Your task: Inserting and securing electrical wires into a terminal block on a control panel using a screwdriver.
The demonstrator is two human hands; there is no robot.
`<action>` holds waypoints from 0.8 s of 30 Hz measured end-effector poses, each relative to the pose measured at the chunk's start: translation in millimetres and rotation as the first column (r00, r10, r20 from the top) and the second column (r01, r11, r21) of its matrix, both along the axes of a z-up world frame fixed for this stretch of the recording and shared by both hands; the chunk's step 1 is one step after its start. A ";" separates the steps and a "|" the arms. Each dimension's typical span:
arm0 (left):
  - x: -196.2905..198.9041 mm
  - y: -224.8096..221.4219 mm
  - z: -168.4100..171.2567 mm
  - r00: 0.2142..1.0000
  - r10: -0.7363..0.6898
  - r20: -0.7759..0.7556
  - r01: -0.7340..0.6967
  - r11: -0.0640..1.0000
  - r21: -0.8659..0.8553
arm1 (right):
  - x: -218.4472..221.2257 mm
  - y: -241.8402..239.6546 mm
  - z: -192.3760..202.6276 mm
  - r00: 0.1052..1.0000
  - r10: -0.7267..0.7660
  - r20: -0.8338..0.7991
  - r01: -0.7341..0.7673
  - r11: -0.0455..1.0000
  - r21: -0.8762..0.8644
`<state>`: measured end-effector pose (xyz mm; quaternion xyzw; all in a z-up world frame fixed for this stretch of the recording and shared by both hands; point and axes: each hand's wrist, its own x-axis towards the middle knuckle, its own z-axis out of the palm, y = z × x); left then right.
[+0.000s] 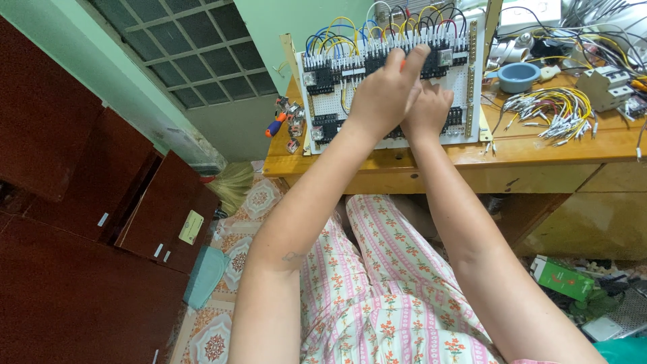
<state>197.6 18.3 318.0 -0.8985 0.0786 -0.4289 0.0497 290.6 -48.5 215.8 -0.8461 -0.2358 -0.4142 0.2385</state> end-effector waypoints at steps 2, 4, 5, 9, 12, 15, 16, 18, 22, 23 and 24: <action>-4.3 8.1 8.2 0.999 -0.039 0.036 0.040 0.998 -0.044 | 7.1 -1.4 -11.7 0.998 0.027 0.057 -0.030 0.998 0.059; -15.7 14.9 18.5 0.995 -0.072 0.076 0.079 0.993 -0.089 | 6.2 -3.5 -14.8 0.992 0.054 0.117 -0.067 0.991 0.113; -24.3 17.3 25.4 0.993 -0.075 0.093 0.089 0.984 -0.157 | 2.3 -5.3 -11.4 0.983 0.092 0.160 -0.116 0.982 0.146; -48.9 33.2 38.8 0.993 -0.075 0.096 0.099 0.958 -0.270 | -1.5 -8.7 -8.1 0.962 0.154 0.224 -0.195 0.965 0.175; -62.5 42.6 37.8 0.995 -0.047 0.091 0.070 0.960 -0.271 | -2.4 -12.3 -7.2 0.948 0.199 0.247 -0.246 0.953 0.178; -67.8 50.8 31.8 0.997 -0.008 0.079 0.028 0.966 -0.257 | -4.5 -12.2 -4.3 0.954 0.222 0.204 -0.265 0.940 0.216; -69.1 51.8 32.1 0.997 -0.007 0.078 0.027 0.966 -0.257 | -2.3 -11.3 -6.2 0.954 0.222 0.203 -0.265 0.940 0.216; -72.7 54.2 31.6 0.994 -0.026 0.104 0.055 0.957 -0.284 | 1.4 -9.3 -10.2 0.961 0.190 0.201 -0.233 0.947 0.221; -72.4 57.7 25.4 0.997 -0.025 0.078 0.049 0.946 -0.319 | 3.6 -9.1 -14.0 0.963 0.183 0.196 -0.224 0.950 0.216; -70.6 59.0 22.8 0.997 -0.023 0.074 0.046 0.948 -0.316 | 3.6 -9.3 -14.1 0.963 0.181 0.201 -0.220 0.957 0.191; -68.6 60.1 20.3 0.997 -0.021 0.071 0.042 0.949 -0.312 | 3.7 -9.7 -14.2 0.962 0.179 0.207 -0.215 0.962 0.166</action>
